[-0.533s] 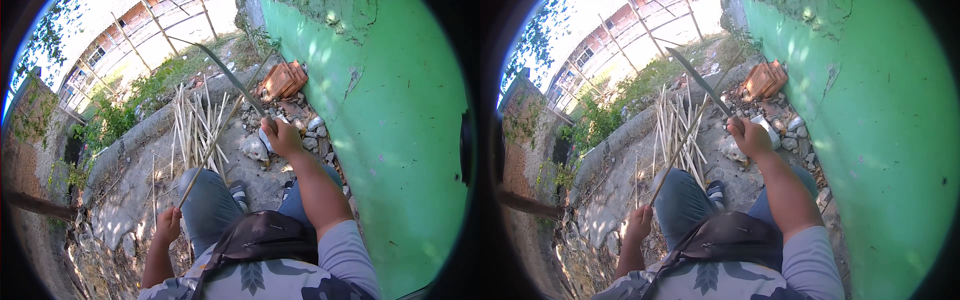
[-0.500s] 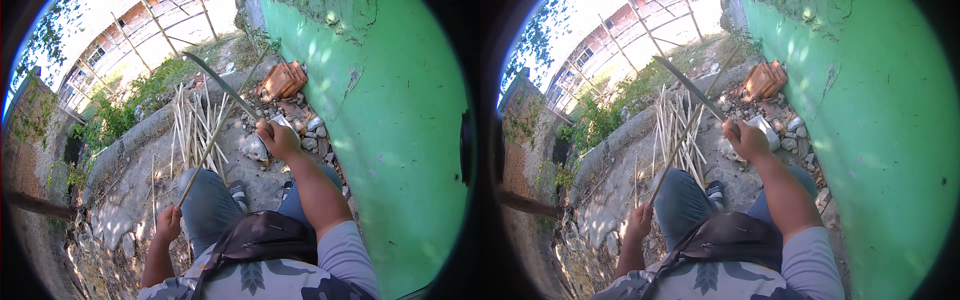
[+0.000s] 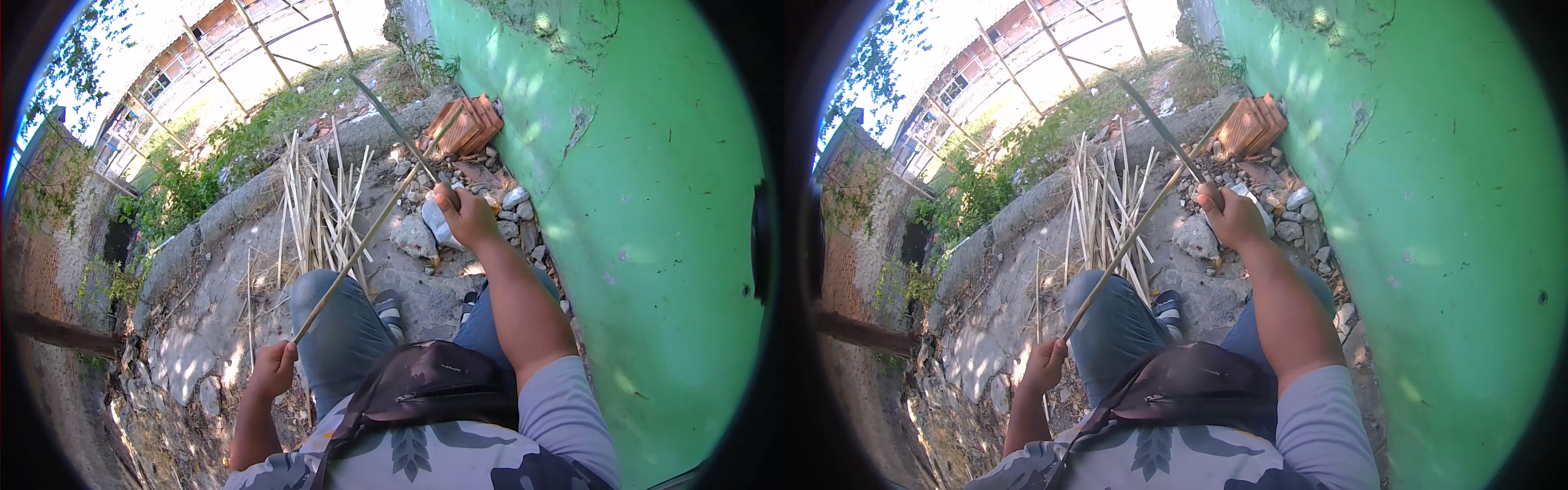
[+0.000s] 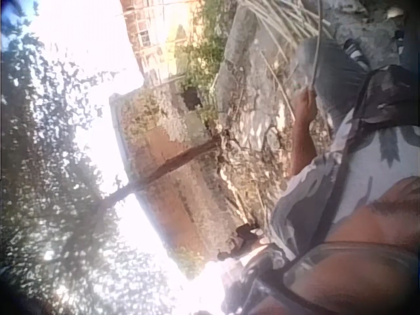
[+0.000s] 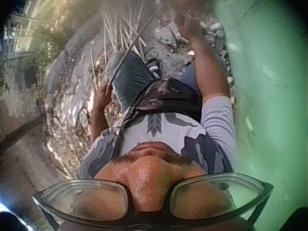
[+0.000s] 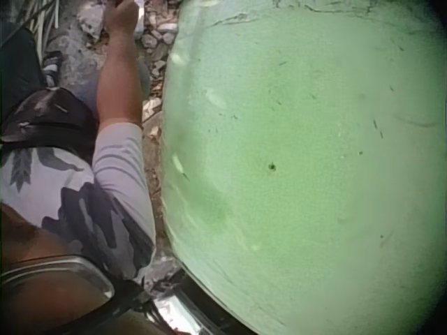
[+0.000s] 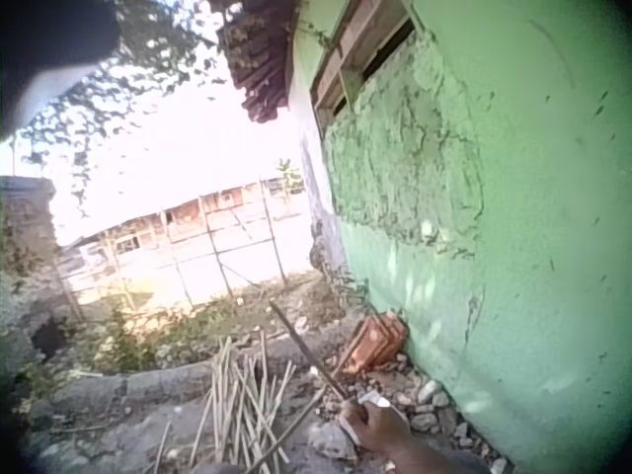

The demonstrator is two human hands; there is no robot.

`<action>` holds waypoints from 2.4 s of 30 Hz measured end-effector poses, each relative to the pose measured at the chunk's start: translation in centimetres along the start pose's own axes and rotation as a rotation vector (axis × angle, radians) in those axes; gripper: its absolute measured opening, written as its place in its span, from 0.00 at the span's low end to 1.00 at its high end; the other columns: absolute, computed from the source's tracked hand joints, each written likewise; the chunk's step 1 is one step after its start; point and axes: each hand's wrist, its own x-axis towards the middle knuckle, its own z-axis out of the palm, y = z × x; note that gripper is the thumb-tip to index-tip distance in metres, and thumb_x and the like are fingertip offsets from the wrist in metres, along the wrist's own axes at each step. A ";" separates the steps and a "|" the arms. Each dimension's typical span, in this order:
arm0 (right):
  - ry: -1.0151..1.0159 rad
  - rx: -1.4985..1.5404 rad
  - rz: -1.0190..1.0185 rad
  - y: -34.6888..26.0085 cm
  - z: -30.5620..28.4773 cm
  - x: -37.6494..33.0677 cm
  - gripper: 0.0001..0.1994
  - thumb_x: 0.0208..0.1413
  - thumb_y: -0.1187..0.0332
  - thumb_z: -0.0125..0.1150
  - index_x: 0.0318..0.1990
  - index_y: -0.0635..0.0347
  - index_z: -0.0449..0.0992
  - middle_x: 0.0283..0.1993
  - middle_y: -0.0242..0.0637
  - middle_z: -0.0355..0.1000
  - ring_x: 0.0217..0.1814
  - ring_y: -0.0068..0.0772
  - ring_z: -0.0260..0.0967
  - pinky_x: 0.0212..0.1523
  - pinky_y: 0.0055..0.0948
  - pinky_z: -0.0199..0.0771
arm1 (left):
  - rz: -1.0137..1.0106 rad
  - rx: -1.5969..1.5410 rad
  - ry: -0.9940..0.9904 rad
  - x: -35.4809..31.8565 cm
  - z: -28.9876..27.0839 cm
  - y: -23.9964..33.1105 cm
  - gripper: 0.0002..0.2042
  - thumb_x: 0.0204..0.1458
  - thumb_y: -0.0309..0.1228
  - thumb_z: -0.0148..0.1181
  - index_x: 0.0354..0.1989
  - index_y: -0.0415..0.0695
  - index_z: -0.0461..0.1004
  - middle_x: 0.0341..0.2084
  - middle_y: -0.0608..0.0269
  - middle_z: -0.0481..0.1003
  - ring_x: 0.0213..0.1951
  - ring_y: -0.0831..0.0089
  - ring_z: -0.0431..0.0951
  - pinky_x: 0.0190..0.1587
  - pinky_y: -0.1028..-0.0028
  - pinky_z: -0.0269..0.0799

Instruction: The person shaves a bamboo strip using a machete, then picks up another bamboo strip from the ground and scrapes it with the machete.

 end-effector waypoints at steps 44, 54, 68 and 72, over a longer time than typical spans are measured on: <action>-0.111 -0.169 -0.487 -5.0 -0.8 -2.0 0.25 0.57 0.39 0.62 0.32 0.54 0.73 0.22 0.43 0.74 0.26 0.53 0.77 0.29 0.49 0.74 | 0.029 0.259 0.241 3.4 2.5 5.5 0.13 0.62 0.36 0.62 0.30 0.39 0.71 0.17 0.54 0.71 0.19 0.57 0.73 0.25 0.60 0.66; -0.024 -0.171 -0.251 -3.4 -1.2 -1.5 0.25 0.59 0.39 0.61 0.31 0.54 0.74 0.25 0.45 0.77 0.29 0.54 0.79 0.32 0.51 0.76 | 0.054 0.457 0.358 3.9 2.3 5.1 0.14 0.65 0.38 0.55 0.35 0.38 0.70 0.21 0.45 0.73 0.28 0.41 0.75 0.30 0.52 0.67; -0.116 -0.099 -0.207 -3.0 0.0 -0.7 0.27 0.61 0.39 0.58 0.32 0.58 0.75 0.27 0.49 0.77 0.32 0.58 0.78 0.34 0.50 0.76 | 0.019 0.292 0.272 5.0 4.8 3.3 0.23 0.66 0.49 0.54 0.30 0.38 0.71 0.20 0.45 0.73 0.25 0.45 0.74 0.29 0.56 0.67; -0.012 -0.091 -0.049 -1.0 0.5 -0.1 0.26 0.61 0.39 0.58 0.33 0.58 0.75 0.29 0.51 0.78 0.34 0.60 0.77 0.35 0.52 0.76 | 0.065 0.317 0.258 5.4 4.9 3.7 0.23 0.66 0.49 0.53 0.29 0.39 0.70 0.21 0.44 0.73 0.26 0.42 0.74 0.29 0.55 0.67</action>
